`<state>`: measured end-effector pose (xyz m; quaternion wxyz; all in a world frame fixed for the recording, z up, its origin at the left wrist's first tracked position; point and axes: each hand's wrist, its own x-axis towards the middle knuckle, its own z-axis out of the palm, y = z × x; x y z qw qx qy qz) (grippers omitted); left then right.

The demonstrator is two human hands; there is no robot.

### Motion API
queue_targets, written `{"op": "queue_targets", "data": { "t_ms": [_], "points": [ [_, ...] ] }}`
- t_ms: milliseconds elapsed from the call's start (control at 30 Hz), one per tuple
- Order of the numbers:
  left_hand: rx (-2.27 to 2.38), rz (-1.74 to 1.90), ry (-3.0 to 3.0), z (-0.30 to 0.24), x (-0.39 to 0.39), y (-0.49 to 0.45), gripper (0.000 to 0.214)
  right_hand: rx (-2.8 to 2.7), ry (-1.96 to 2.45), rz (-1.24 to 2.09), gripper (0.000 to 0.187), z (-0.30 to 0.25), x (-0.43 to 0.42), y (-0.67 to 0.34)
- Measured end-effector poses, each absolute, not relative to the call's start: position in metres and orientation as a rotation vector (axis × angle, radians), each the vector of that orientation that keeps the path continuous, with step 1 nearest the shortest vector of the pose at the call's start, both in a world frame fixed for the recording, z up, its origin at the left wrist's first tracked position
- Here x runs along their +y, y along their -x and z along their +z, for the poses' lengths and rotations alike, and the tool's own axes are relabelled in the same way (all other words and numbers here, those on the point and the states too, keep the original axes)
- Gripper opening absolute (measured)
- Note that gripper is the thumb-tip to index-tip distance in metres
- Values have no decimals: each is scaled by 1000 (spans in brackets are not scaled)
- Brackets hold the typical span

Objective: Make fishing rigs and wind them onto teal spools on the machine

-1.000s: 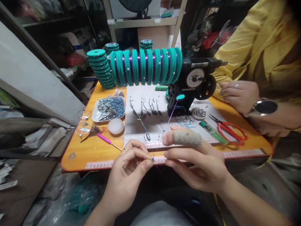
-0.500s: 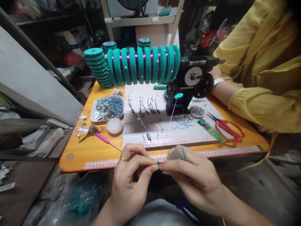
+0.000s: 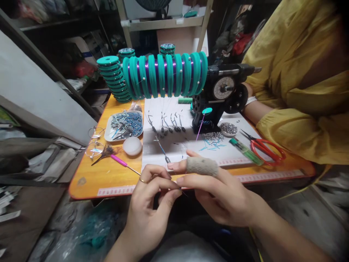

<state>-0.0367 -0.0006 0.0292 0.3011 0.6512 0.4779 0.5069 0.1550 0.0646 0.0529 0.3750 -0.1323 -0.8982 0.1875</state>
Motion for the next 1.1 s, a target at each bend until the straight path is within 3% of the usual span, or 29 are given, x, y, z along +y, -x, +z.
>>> {"op": "queue_targets", "data": {
  "t_ms": [267, 567, 733, 900, 1100],
  "points": [
    [1216, 1186, -1468, 35, 9, 48, 9, -2259, 369, 526, 23, 43, 72, -143],
    [1106, 1047, -1399, 50, 24, 61, 14, -2261, 441, 517, 10, 40, 76, -138],
    [1101, 1135, -1256, 48, 26, 60, 8, -2167, 513, 383, 16, 32, 67, -131],
    [1140, 1710, -958, 31, 3, 42, 8, -1968, 625, 239, 18, 31, 62, -124],
    [862, 1408, -418, 17, -3, 8, 17, -1949, 639, 250, 21, 25, 56, -132]
  ]
}}
